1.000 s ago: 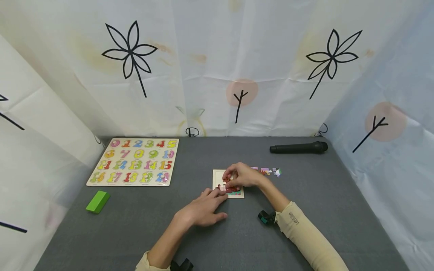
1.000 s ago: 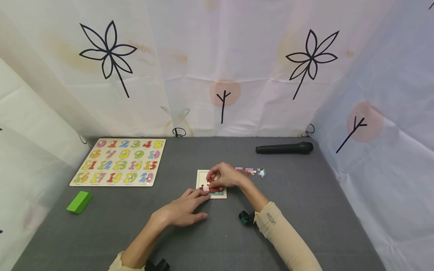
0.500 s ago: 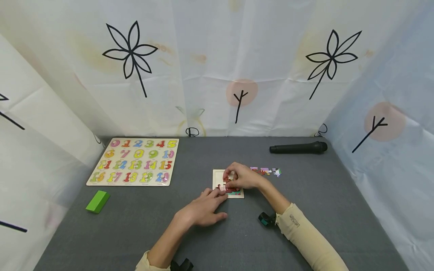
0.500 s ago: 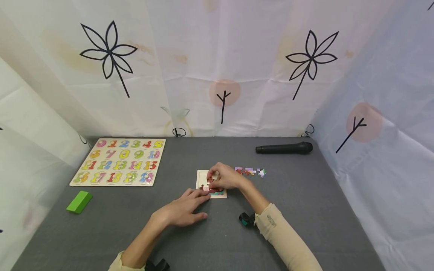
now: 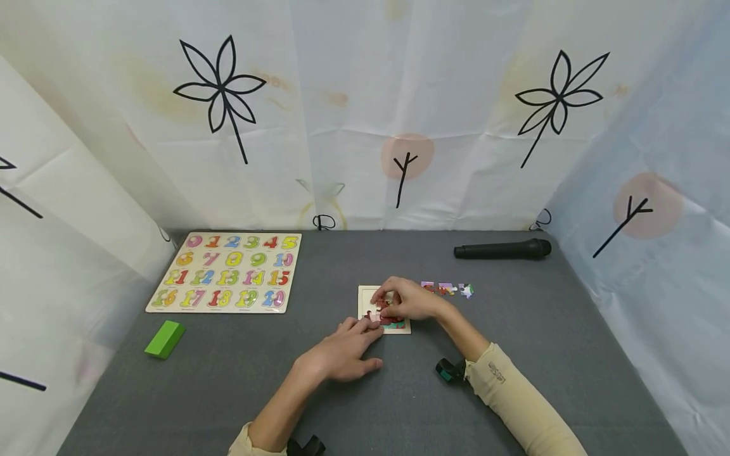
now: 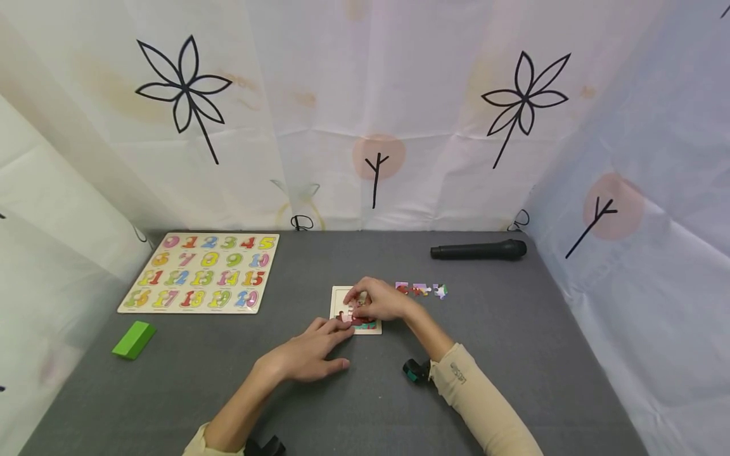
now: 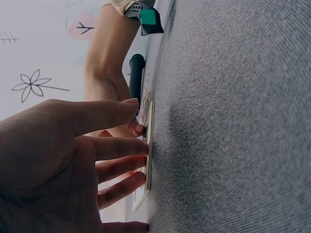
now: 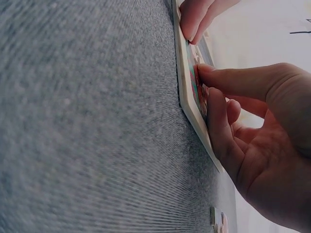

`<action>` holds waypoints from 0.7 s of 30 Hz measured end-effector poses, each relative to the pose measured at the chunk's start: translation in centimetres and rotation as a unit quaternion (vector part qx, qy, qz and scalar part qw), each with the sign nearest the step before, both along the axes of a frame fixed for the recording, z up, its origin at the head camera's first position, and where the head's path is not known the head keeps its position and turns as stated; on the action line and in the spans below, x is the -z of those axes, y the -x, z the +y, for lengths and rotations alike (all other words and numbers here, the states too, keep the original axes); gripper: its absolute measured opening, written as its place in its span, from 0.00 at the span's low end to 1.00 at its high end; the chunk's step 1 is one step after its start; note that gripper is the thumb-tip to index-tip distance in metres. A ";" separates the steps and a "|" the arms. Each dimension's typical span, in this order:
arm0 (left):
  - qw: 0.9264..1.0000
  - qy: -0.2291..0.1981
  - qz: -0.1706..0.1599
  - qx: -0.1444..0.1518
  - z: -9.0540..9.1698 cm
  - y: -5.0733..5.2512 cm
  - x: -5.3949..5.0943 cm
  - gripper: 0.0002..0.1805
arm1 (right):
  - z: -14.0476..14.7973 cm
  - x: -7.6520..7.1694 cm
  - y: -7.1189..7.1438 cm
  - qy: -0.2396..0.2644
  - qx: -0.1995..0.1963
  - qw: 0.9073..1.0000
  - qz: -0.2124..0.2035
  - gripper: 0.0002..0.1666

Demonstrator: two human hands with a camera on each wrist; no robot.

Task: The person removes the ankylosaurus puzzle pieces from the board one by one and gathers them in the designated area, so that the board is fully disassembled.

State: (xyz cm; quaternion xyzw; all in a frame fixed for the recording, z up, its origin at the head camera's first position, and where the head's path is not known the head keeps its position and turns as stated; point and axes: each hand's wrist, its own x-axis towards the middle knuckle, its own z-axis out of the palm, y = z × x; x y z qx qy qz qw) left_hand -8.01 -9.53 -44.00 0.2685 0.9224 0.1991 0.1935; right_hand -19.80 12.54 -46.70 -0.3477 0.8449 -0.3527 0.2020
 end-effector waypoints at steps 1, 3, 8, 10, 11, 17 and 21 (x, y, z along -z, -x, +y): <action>1.000 0.000 -0.002 0.000 0.0 0.0 0.0 0.36 | 0.0 0.0 0.0 -0.002 -0.003 1.000 0.001 0.14; 1.000 0.001 -0.004 0.000 0.0 0.0 0.0 0.36 | 0.1 -0.1 0.1 -0.003 -0.014 1.000 0.006 0.12; 1.000 0.007 -0.009 -0.002 0.0 0.1 -0.1 0.36 | 0.2 -0.4 0.4 0.015 -0.040 0.999 -0.015 0.11; 1.000 0.009 -0.011 -0.004 0.1 0.1 -0.1 0.36 | 0.3 -0.3 0.6 0.030 -0.046 0.998 -0.036 0.11; 1.000 0.010 -0.012 -0.005 0.1 0.1 -0.1 0.36 | 0.4 -0.2 0.7 0.040 -0.048 0.997 -0.049 0.10; 1.000 0.013 -0.011 -0.008 0.2 0.1 -0.2 0.36 | 1.1 0.4 1.0 0.090 -0.030 0.990 -0.109 0.15; 1.000 0.011 -0.012 -0.009 0.2 0.0 -0.2 0.36 | 1.5 0.4 0.9 0.109 -0.012 0.987 -0.120 0.17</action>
